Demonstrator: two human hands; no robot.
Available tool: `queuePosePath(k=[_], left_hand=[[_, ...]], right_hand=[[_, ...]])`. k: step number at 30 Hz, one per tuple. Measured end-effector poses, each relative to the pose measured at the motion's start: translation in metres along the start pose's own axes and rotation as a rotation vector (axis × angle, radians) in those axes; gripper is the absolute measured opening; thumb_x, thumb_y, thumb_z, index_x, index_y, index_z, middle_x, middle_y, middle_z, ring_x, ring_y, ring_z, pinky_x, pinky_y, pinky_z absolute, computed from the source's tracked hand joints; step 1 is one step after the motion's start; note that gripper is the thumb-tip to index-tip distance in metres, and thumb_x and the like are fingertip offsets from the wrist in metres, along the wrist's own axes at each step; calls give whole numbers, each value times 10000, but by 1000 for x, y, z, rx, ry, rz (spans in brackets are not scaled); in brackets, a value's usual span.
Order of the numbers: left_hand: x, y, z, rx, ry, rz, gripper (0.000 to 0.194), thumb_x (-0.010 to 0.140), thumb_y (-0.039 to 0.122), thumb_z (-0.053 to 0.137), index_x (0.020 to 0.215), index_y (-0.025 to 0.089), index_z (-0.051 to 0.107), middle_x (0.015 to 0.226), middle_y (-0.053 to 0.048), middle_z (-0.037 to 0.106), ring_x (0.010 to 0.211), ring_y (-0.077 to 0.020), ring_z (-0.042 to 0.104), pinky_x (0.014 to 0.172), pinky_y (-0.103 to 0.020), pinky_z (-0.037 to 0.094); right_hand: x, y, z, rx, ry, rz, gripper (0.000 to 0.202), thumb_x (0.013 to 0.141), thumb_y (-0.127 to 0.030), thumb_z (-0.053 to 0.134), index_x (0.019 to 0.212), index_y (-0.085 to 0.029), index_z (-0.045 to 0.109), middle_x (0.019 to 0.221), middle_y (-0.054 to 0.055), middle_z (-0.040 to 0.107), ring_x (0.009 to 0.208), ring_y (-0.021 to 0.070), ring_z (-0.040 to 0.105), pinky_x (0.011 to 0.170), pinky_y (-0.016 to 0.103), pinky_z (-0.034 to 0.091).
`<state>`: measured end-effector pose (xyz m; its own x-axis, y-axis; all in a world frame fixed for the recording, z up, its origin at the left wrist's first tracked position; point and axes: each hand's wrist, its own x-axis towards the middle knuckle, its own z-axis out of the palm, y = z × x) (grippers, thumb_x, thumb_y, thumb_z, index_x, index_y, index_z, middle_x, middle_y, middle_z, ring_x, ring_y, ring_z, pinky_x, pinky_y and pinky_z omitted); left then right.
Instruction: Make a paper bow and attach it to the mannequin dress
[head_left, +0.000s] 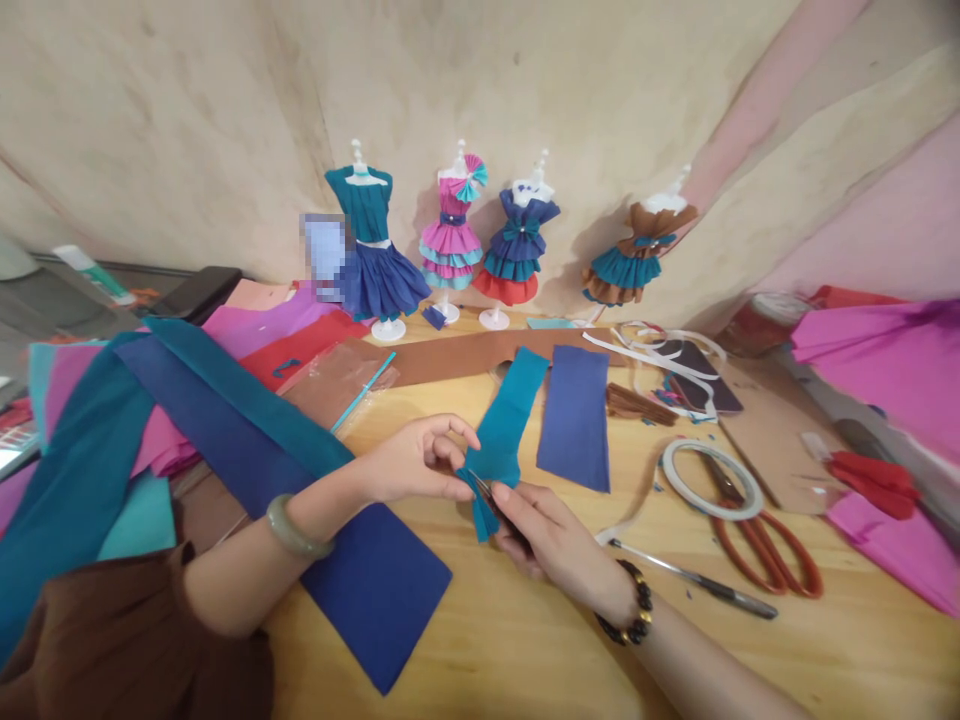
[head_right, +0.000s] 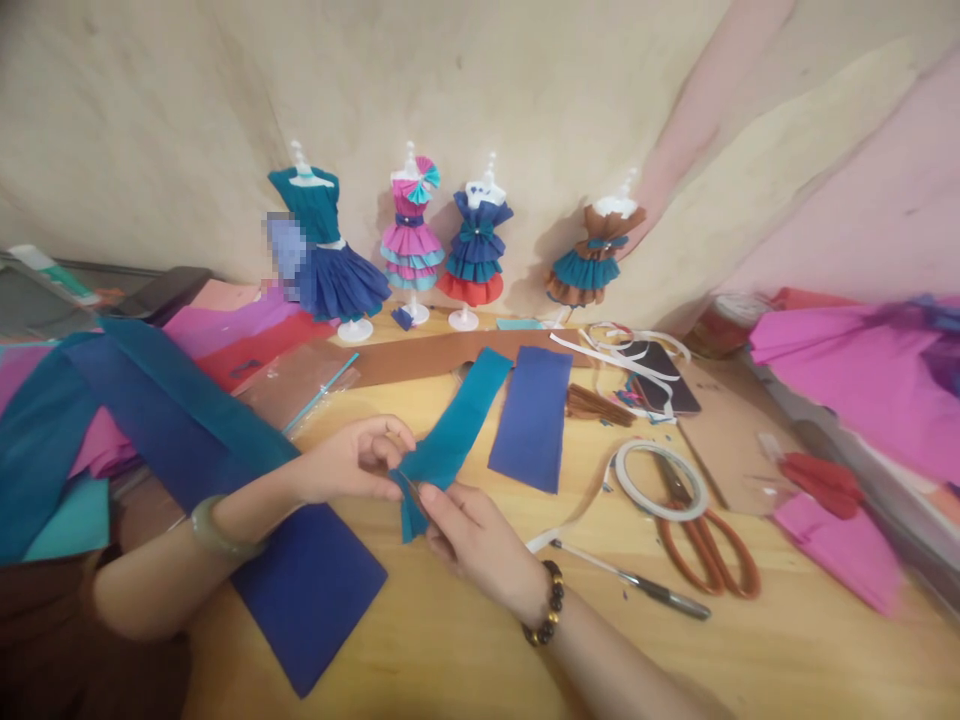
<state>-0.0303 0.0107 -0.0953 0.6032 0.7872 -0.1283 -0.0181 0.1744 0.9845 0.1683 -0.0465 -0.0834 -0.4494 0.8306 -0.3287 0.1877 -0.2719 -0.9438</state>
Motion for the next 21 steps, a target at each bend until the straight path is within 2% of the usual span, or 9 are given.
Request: queuePosePath(k=[5, 10, 16, 21], left_hand=[[-6, 20, 6, 170, 56, 58, 451, 560, 186, 826, 936, 169, 578, 646, 57, 604, 643, -96, 599, 692, -231, 470], [-16, 41, 14, 416, 124, 182, 422, 579, 225, 824, 963, 181, 653, 722, 21, 648, 699, -119, 630, 719, -230, 504], [-30, 57, 20, 657, 124, 302, 419, 670, 259, 782, 1071, 210, 671, 812, -11, 723, 706, -132, 664, 714, -224, 537], [-34, 63, 24, 724, 118, 361, 398, 680, 263, 778, 1063, 220, 680, 822, -14, 738, 664, -125, 667, 681, -211, 546]], right_hand=[[-3, -3, 0, -8, -34, -111, 530, 865, -657, 409, 601, -197, 410, 450, -77, 348, 390, 51, 285, 385, 214, 193], [-7, -7, -2, 24, -61, -109, 550, 865, -667, 401, 580, -196, 399, 456, -66, 348, 401, 55, 278, 400, 224, 194], [-12, -10, -4, 108, -158, -202, 488, 901, -615, 388, 673, -187, 437, 514, -74, 311, 430, 57, 229, 414, 224, 169], [-14, -9, -7, 23, -176, -291, 447, 950, -525, 363, 677, -180, 444, 558, -58, 330, 466, 61, 251, 447, 221, 206]])
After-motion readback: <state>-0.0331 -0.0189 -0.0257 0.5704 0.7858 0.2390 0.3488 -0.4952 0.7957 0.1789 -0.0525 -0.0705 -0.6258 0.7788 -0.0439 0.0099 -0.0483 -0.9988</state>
